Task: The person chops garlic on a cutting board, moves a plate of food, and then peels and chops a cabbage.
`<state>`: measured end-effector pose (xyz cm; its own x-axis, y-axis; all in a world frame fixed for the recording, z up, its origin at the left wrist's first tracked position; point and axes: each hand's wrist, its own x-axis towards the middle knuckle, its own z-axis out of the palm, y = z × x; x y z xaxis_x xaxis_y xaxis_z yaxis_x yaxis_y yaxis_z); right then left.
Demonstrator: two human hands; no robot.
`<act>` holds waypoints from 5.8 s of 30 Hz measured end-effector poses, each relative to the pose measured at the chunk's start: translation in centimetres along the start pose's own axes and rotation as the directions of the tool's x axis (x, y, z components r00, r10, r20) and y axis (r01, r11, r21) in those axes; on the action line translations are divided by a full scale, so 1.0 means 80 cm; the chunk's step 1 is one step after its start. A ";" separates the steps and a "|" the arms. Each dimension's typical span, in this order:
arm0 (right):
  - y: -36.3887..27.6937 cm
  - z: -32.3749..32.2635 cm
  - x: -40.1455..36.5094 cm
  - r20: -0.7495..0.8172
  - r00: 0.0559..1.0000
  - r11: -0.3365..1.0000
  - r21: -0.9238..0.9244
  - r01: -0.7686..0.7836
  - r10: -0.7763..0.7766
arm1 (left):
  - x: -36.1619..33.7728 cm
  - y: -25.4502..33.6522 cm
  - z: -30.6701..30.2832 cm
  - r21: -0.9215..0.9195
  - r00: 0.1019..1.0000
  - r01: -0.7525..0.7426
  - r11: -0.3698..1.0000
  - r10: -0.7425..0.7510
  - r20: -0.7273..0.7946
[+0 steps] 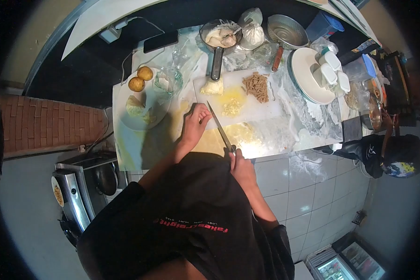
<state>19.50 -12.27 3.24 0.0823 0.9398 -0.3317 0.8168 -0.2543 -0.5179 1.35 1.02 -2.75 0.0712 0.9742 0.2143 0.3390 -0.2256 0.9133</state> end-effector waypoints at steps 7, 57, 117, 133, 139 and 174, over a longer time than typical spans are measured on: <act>0.001 0.003 0.009 -0.011 0.999 0.998 -0.052 0.046 -0.047 | 0.001 -0.005 -0.001 0.020 1.000 0.003 1.000 -0.004 0.016; 0.005 0.005 0.014 -0.020 0.999 0.997 -0.076 0.033 -0.035 | 0.008 0.002 -0.007 0.115 0.992 -0.125 0.985 0.123 0.025; 0.000 0.005 0.002 0.012 1.000 0.999 0.031 -0.009 0.009 | -0.001 -0.010 0.008 0.114 0.997 -0.067 0.991 0.062 0.051; 0.004 -0.007 0.005 -0.062 0.998 0.989 -0.149 -0.021 0.012 | 0.002 0.008 0.001 0.207 0.994 -0.107 0.973 0.100 0.045; 0.016 -0.023 -0.010 -0.108 0.994 0.996 -0.092 -0.017 0.007 | 0.009 0.011 0.008 -0.066 0.978 -0.169 0.983 0.175 0.112; 0.075 -0.096 -0.013 -0.279 0.958 0.971 0.238 -0.001 0.070 | 0.002 -0.007 -0.011 0.600 0.954 -0.279 0.749 0.290 0.081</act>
<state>28.66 -13.02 6.51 0.2954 0.9460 -0.1336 0.6571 -0.3027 -0.6904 0.31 1.34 -2.93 0.2423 0.8641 0.4412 0.7974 -0.4364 0.4168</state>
